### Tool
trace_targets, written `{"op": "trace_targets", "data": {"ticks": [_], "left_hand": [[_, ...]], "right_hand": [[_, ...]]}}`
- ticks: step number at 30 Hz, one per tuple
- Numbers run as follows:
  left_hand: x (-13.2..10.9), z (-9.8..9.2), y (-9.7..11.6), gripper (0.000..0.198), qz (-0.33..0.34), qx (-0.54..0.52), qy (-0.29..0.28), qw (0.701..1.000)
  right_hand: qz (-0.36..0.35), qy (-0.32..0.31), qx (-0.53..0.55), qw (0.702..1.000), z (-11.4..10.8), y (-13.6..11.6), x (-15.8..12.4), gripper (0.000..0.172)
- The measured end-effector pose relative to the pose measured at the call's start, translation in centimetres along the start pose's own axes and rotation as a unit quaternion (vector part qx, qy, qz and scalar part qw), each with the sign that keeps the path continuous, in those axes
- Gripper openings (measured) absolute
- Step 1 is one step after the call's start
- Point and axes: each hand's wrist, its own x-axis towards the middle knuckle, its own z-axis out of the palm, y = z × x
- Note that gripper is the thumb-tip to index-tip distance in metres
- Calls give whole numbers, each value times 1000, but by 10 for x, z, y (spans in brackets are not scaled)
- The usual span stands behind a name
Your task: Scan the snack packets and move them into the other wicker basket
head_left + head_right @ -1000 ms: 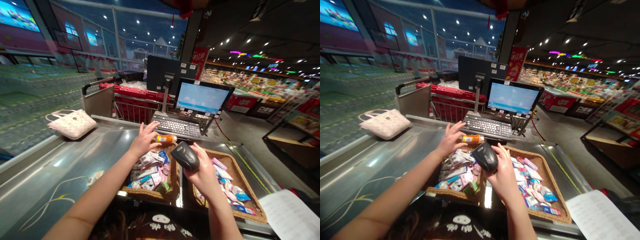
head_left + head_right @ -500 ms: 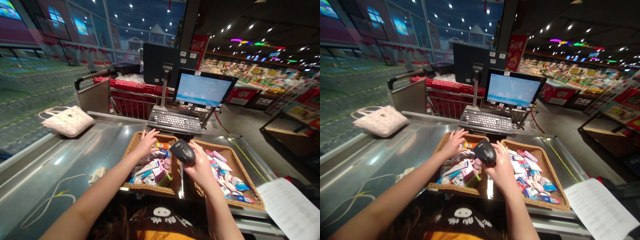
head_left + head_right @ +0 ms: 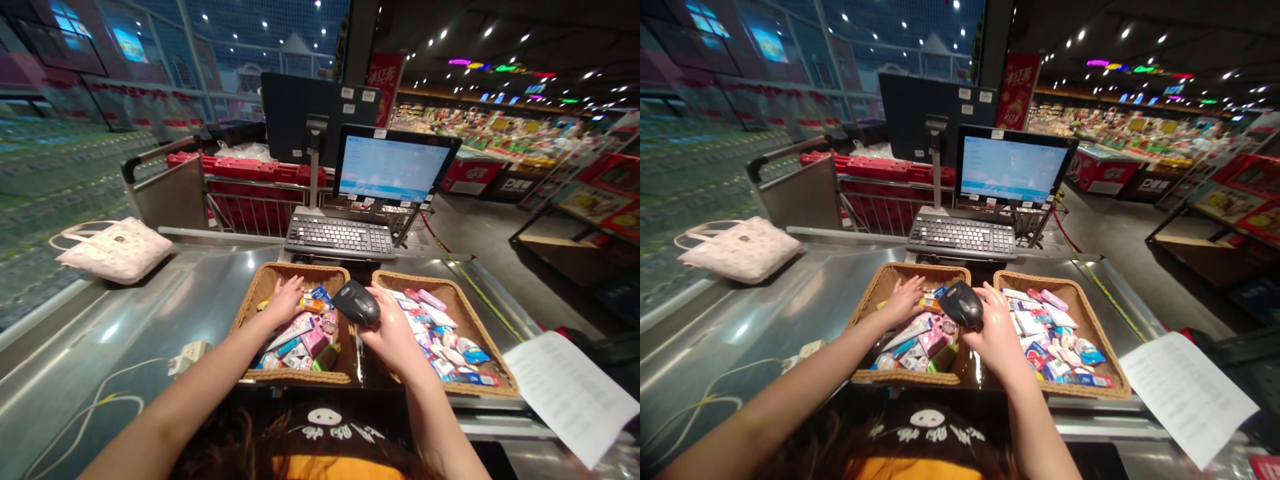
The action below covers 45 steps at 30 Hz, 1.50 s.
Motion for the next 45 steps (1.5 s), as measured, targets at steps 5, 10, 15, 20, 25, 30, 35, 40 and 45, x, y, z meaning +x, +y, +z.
{"op": "trace_targets", "data": {"ticks": [5,10,15,20,25,30,35,40,45], "left_hand": [[1,-4,7,36,-33,18,3,999],[8,-24,35,36,5,1,27,1000],[26,-41,74,37,63,-1,75,995],[54,-47,127,38,136,-14,98,986],[83,-35,182,44,203,-13,75,976],[109,-6,231,56,253,33,0,967],[131,35,270,65,323,87,-41,942],[145,66,290,56,338,143,-78,927],[149,74,294,28,338,106,-54,934]], "right_hand": [[-1,17,-11,1000,-13,11,-6,37],[14,55,-36,998,-33,29,-19,42],[27,123,-80,989,-62,49,-34,47],[27,188,-136,972,-96,65,-47,48],[51,223,-167,959,-122,78,-59,51],[55,242,-167,954,-134,92,-67,53],[70,234,-147,959,-138,106,-71,55],[81,232,-136,960,-141,115,-75,53],[96,232,-137,958,-144,123,-78,54]]}}
